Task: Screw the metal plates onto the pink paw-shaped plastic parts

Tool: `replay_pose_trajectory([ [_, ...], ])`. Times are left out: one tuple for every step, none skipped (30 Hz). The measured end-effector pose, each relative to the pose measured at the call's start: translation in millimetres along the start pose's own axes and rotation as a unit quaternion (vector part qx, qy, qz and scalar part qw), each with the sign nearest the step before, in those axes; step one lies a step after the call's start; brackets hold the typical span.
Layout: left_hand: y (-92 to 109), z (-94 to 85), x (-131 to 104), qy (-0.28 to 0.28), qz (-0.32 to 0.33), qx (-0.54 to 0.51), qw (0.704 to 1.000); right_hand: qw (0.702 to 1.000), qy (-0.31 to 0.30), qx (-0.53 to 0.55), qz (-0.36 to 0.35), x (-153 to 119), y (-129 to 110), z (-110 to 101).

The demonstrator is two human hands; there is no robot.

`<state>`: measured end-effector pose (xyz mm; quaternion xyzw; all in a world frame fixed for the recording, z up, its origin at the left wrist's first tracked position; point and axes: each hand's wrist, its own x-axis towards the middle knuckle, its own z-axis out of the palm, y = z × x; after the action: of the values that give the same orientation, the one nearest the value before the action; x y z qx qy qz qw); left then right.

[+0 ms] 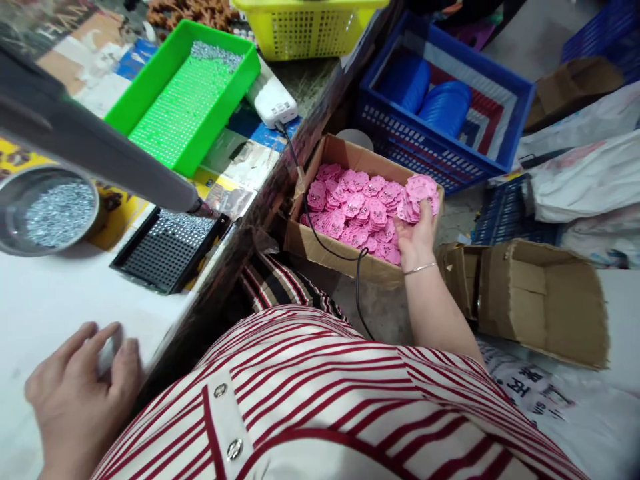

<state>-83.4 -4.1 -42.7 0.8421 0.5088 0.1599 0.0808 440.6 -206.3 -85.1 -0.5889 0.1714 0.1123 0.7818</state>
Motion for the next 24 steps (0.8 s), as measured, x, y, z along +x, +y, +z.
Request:
replay_pose_trajectory([
  [1.0,0.2,0.1,0.013,0.008,0.003,1.0,0.999,-0.042,0.001,-0.005,-9.7,-9.8,4.3],
  [1.8,0.6,0.1,0.019,0.016,0.005,1.0,0.996,-0.087,-0.001,-0.004,-20.7,-18.8,8.9],
  [2.6,1.3,-0.2,0.017,0.022,0.006,1.0,0.991,-0.131,-0.003,0.001,-33.0,-27.0,13.6],
  [3.7,2.2,-0.6,0.009,0.025,0.005,1.0,0.985,-0.172,-0.009,0.006,-46.6,-34.0,18.2],
  [5.2,3.7,-1.2,-0.009,0.029,0.007,1.0,0.977,-0.211,-0.016,0.012,-61.2,-39.9,22.6],
  [7.2,5.6,-1.8,-0.015,0.034,0.01,0.999,0.968,-0.248,-0.026,0.022,-76.6,-44.6,26.4],
  [9.9,8.0,-2.1,-0.009,0.038,0.014,0.999,0.955,-0.29,-0.045,0.041,-92.4,-48.1,29.7],
  [12.9,10.8,-1.9,0.015,0.038,0.013,0.999,0.94,-0.329,-0.066,0.066,-108.0,-50.6,32.2],
  [16.1,13.8,-0.8,0.031,0.041,0.011,0.999,0.923,-0.364,-0.088,0.091,-122.9,-52.0,34.1],
  [19.2,16.7,1.2,0.04,0.044,0.007,0.998,0.9,-0.404,-0.117,0.112,-136.7,-52.6,35.9],
  [22.0,19.3,4.1,0.035,0.044,0.001,0.998,0.874,-0.445,-0.143,0.133,-149.2,-52.4,38.0],
  [24.6,21.4,7.6,0.04,0.032,0.004,0.999,0.843,-0.488,-0.164,0.157,-160.5,-51.3,40.9],
  [26.9,22.9,11.5,0.039,0.02,0.004,0.999,0.814,-0.525,-0.179,0.175,-171.0,-49.3,45.4],
  [29.0,23.8,15.3,0.032,0.002,-0.029,0.999,0.784,-0.557,-0.195,0.191,-181.1,-46.3,51.7],
  [30.9,24.2,18.5,0.029,-0.022,-0.088,0.995,0.757,-0.585,-0.209,0.203,-191.4,-42.2,60.0],
  [32.5,24.2,20.7,0.041,-0.059,-0.178,0.981,0.732,-0.609,-0.218,0.213,-202.4,-36.6,70.5],
  [33.8,23.8,21.8,0.069,-0.107,-0.286,0.95,0.71,-0.629,-0.227,0.221,-214.1,-29.5,82.9],
  [34.7,23.1,21.7,0.095,-0.134,-0.318,0.934,0.694,-0.642,-0.231,0.229,-226.9,-20.5,96.7],
  [35.0,22.0,20.4,0.124,-0.161,-0.343,0.917,0.676,-0.655,-0.237,0.24,-240.4,-9.6,111.3],
  [34.8,20.3,18.3,0.148,-0.19,-0.369,0.898,0.661,-0.664,-0.249,0.245,-254.7,3.1,126.2],
  [34.2,17.9,15.6,0.166,-0.215,-0.389,0.88,0.654,-0.664,-0.266,0.246,-269.3,17.6,140.7],
  [33.2,14.4,12.8,0.178,-0.238,-0.409,0.863,0.648,-0.667,-0.271,0.248,-284.0,33.4,154.2],
  [32.0,9.8,10.5,0.181,-0.261,-0.437,0.841,0.639,-0.674,-0.274,0.249,-298.5,49.8,166.2],
  [30.7,4.3,8.9,0.175,-0.286,-0.477,0.812,0.629,-0.68,-0.28,0.251,-312.7,66.2,176.5],
])
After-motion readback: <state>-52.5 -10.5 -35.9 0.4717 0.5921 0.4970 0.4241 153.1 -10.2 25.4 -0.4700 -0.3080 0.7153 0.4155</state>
